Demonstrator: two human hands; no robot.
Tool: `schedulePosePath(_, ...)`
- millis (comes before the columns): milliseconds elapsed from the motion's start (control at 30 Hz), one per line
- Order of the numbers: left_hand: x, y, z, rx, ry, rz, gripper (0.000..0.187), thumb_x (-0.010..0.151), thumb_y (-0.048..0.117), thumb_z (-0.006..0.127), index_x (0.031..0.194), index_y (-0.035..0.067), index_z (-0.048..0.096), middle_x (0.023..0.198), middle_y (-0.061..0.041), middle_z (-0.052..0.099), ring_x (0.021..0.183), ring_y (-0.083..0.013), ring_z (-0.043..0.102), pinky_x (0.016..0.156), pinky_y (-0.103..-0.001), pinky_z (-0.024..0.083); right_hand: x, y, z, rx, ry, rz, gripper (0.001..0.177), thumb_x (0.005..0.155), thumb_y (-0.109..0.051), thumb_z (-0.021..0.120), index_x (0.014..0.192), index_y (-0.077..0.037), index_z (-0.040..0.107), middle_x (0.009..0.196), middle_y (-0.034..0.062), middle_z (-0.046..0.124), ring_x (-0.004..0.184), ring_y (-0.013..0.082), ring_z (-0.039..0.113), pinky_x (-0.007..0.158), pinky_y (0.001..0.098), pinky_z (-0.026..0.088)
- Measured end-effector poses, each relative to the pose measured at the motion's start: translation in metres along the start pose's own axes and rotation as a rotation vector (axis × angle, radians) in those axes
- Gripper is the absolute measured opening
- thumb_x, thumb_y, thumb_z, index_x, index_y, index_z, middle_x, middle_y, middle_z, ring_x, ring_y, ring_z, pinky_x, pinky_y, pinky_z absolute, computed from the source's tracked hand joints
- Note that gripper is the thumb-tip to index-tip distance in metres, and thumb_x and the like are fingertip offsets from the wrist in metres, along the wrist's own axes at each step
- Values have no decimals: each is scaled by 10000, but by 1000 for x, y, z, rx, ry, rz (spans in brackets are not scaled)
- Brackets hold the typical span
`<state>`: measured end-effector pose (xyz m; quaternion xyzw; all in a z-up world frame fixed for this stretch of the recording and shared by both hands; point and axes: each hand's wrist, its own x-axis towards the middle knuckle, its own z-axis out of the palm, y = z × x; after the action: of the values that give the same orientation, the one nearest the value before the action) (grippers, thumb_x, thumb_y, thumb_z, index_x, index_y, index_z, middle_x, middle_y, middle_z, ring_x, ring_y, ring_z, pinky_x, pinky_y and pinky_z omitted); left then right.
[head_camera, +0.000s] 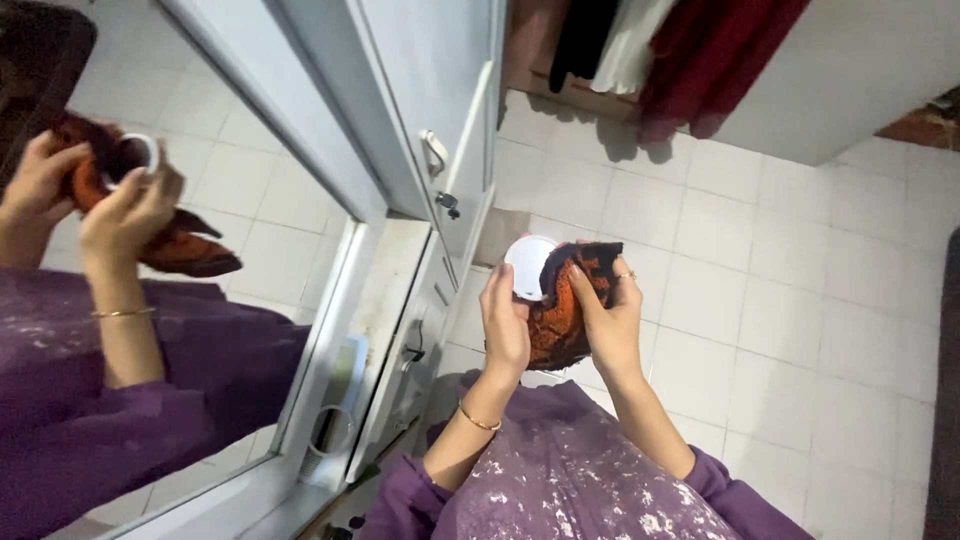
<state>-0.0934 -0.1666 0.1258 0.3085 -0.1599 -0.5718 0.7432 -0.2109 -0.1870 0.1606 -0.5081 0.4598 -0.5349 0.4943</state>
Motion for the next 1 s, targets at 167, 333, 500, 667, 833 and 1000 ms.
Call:
schedulePosePath(167, -29, 9, 27, 70, -129, -49, 495, 1106, 225, 339, 1443, -103, 492, 1351, -192, 615, 1245, -250, 616, 1061, -364, 514, -27, -11, -22, 35, 77, 17, 297, 999, -46, 644, 1289, 6, 611, 1165, 64, 706, 1067, 108, 660, 944, 267, 545)
schedulePosePath(333, -59, 5, 22, 70, -178, -97, 499, 1114, 221, 306, 1451, -106, 475, 1360, -194, 609, 1260, -247, 611, 1087, -368, 503, -63, -18, -31, 44, 134, 51, 300, 994, -48, 645, 1286, 12, 606, 1162, 67, 709, 1057, 108, 665, 937, 272, 554)
schedulePosePath(500, -97, 11, 12, 137, -182, -107, 510, 1110, 226, 290, 1459, -95, 476, 1357, -200, 616, 1258, -251, 615, 1081, -373, 508, -105, -15, -34, 92, 143, 36, 301, 994, -50, 644, 1285, 11, 601, 1162, 67, 710, 1054, 106, 668, 924, 267, 561)
schedulePosePath(667, -142, 22, 3, 125, -183, -157, 516, 1105, 238, 280, 1474, -74, 460, 1362, -184, 607, 1264, -241, 608, 1086, -374, 507, -153, -24, -33, 99, 148, 48, 300, 1004, -57, 647, 1293, 12, 606, 1158, 73, 710, 1045, 110, 667, 918, 272, 562)
schedulePosePath(833, -182, 26, -8, 161, -158, -202, 535, 1102, 250, 280, 1506, -61, 442, 1352, -159, 605, 1229, -228, 598, 995, -383, 497, -198, -26, -38, 54, 117, -52, 301, 1024, -53, 647, 1311, 20, 596, 1205, 85, 696, 1108, 117, 652, 983, 281, 541)
schedulePosePath(1000, -215, 28, -6, 163, -207, -178, 554, 1096, 264, 254, 1531, -39, 413, 1389, -120, 599, 1275, -219, 595, 1108, -386, 487, -232, -36, -45, -37, 148, -27, 308, 1007, -76, 640, 1300, 12, 608, 1164, 80, 708, 1079, 123, 671, 949, 275, 557)
